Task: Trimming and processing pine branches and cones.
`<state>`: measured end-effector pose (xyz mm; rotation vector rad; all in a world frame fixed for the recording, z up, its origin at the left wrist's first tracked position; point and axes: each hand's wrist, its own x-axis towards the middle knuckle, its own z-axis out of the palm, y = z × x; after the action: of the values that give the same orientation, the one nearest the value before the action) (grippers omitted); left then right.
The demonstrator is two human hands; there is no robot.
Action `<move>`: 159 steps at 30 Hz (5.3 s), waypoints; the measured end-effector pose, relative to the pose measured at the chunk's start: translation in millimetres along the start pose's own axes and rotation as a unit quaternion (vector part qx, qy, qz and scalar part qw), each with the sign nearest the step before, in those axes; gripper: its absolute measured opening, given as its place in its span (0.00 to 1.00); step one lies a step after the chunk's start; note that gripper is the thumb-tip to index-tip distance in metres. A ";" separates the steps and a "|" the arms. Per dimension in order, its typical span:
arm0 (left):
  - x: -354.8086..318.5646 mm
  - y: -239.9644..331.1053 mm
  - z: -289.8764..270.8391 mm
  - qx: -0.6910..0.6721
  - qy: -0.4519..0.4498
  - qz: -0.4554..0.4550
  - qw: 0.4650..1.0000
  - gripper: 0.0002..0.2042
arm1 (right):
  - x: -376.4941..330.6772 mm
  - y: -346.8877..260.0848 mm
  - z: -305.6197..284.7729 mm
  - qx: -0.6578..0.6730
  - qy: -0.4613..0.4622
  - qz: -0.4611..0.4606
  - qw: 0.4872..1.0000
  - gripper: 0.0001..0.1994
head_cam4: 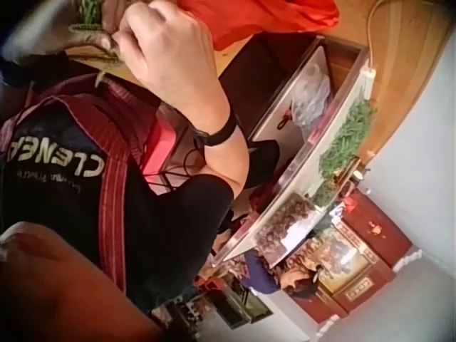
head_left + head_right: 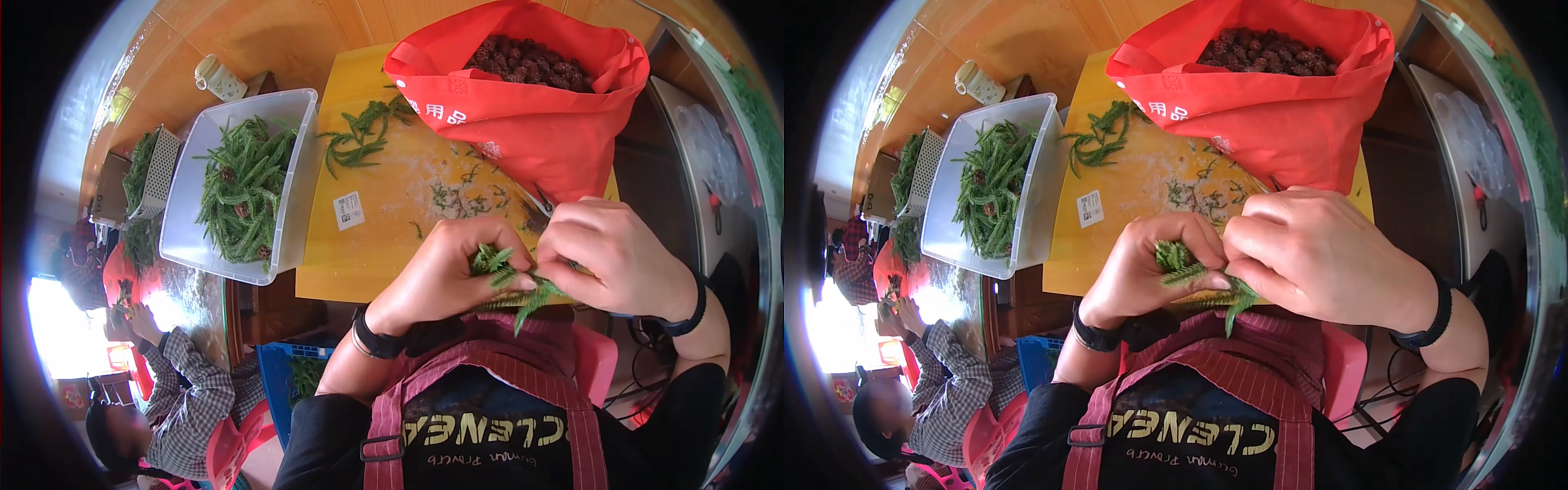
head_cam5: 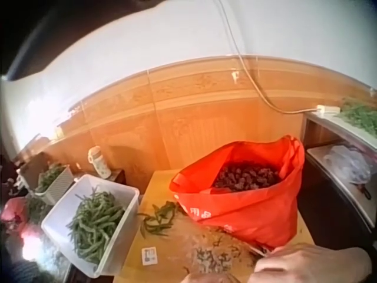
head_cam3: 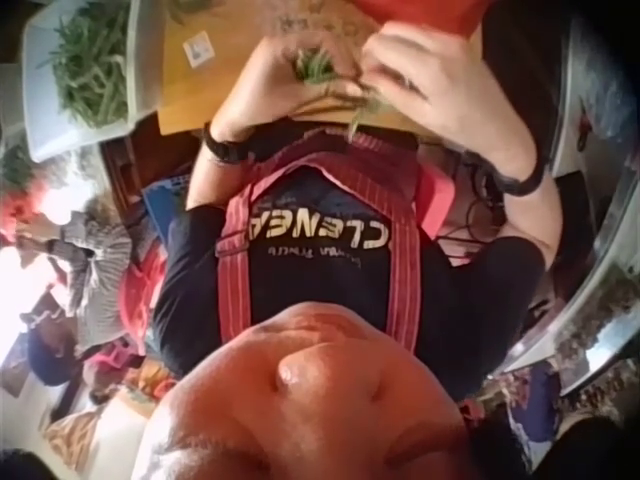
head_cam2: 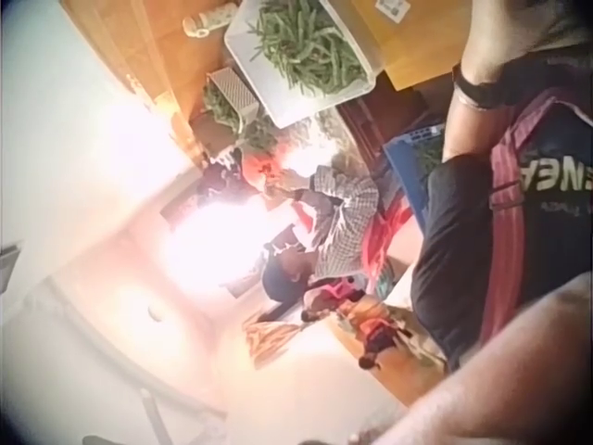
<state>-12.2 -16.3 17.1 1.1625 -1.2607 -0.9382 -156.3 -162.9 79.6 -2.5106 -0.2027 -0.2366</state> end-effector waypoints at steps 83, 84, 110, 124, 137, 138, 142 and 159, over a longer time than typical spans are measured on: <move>5.5 -9.9 5.2 0.092 -0.033 -0.044 0.994 0.08 | -12.5 15.0 3.0 -0.138 0.033 -0.107 0.984 0.06; 5.2 -3.1 12.6 0.179 0.013 0.015 0.984 0.08 | -14.7 17.4 5.9 -0.100 0.022 -0.029 0.994 0.06; 5.9 -3.4 18.1 0.363 0.065 0.176 0.913 0.07 | -15.5 16.3 1.9 0.018 -0.014 0.143 0.989 0.08; 5.0 -6.9 6.0 -0.198 -0.067 -0.114 0.971 0.08 | -12.6 10.7 -7.7 -0.079 0.038 -0.135 0.987 0.08; 3.9 -7.0 7.9 -0.044 -0.001 -0.036 0.998 0.08 | -16.9 12.2 -6.8 0.030 0.059 0.053 0.996 0.09; 4.8 -6.6 6.9 -0.119 -0.030 -0.066 0.990 0.08 | -17.2 15.8 -4.9 -0.017 0.068 -0.015 0.997 0.10; 5.7 -5.0 6.3 -0.192 -0.052 -0.099 0.975 0.09 | -14.4 17.9 -6.6 -0.063 0.043 -0.124 0.989 0.09; 0.4 -4.9 11.6 -0.052 0.012 -0.043 0.998 0.07 | -23.0 16.8 -2.9 0.164 0.043 0.138 0.976 0.10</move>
<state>-23.3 -19.1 11.7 1.1505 -1.1370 -1.0369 -175.7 -180.2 67.7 -2.1628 0.1329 -0.1808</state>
